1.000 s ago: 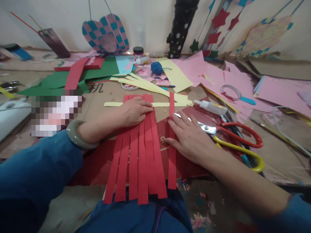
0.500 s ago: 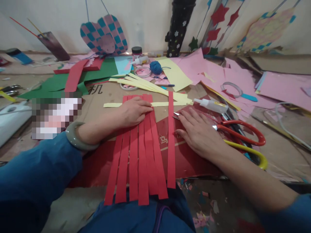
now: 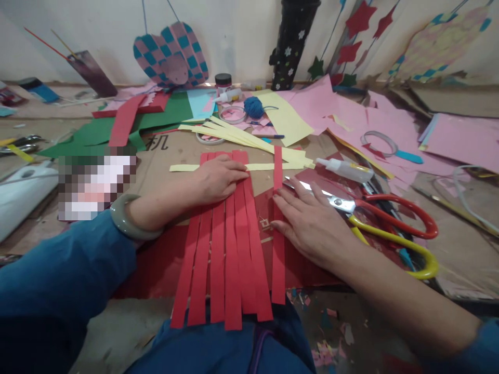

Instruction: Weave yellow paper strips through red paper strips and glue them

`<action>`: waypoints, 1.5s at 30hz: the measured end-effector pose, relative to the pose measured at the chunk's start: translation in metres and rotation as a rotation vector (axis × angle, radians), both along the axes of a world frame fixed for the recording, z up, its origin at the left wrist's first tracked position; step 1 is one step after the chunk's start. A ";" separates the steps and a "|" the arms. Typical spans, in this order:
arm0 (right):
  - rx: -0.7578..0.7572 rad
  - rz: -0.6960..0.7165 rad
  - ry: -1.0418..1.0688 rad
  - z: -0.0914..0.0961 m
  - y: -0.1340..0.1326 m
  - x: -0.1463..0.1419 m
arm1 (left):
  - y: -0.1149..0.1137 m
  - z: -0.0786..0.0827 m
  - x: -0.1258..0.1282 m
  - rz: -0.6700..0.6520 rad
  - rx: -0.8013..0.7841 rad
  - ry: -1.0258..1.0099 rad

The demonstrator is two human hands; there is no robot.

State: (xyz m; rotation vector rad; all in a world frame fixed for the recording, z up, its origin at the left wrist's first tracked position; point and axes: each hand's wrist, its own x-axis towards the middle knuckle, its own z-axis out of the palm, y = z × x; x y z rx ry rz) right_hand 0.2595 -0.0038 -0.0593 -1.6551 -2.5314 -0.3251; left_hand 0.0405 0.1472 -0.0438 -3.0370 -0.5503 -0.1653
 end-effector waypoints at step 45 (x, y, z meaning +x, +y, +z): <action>0.032 0.100 -0.009 -0.013 0.012 -0.019 | -0.005 0.006 0.002 0.027 -0.027 0.042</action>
